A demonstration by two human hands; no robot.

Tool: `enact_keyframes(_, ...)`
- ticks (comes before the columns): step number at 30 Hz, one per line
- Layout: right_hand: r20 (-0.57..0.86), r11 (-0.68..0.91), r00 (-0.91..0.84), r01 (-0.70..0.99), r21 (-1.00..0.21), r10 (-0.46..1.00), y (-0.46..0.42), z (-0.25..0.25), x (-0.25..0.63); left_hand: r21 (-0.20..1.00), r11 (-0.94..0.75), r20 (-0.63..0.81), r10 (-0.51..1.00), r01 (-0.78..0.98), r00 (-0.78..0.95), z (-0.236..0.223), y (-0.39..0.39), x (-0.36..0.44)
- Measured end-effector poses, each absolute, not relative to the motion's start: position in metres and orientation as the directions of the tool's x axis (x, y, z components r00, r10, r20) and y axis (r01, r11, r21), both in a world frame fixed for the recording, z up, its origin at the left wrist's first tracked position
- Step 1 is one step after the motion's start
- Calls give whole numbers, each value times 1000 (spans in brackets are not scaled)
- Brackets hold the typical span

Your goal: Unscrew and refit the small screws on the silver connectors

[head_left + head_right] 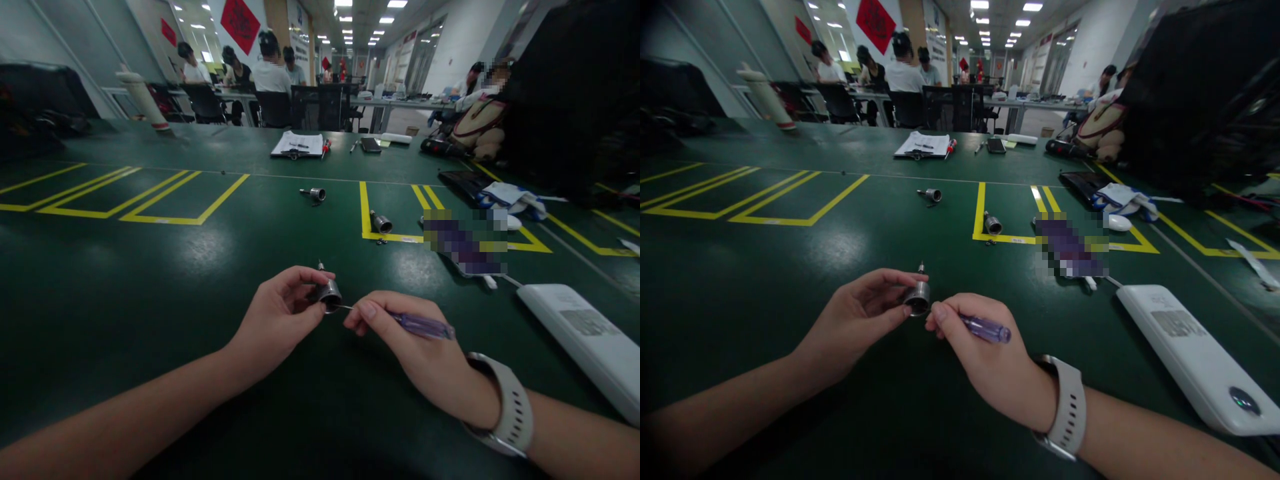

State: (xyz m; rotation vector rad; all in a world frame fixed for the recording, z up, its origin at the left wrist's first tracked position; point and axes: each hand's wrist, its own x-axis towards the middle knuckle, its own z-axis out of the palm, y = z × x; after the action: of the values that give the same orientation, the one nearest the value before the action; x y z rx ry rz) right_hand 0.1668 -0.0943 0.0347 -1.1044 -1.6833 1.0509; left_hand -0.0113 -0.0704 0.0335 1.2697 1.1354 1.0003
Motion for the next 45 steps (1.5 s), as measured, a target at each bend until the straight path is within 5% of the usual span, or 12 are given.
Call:
enact_keyframes(11, 77, 72, -233, -28, -997, 969, -90, 22, 165, 995, 14, -38, 972, 103, 233, 29, -68, -15)
enact_keyframes(17, 161, 185, -218, 96, -978, 963, -95, 26, 164, 990, 139, -142, 971, 29, 194, 31, -67, -14)
enact_keyframes(33, 504, 556, -248, 237, -797, 827, -103, 19, 164, 993, 111, -103, 985, -48, 138, 31, -66, -11)
enact_keyframes(45, 598, 717, -401, 316, -621, 694, -104, 18, 161, 1000, 7, -10, 987, 19, 160, 29, -68, -12)
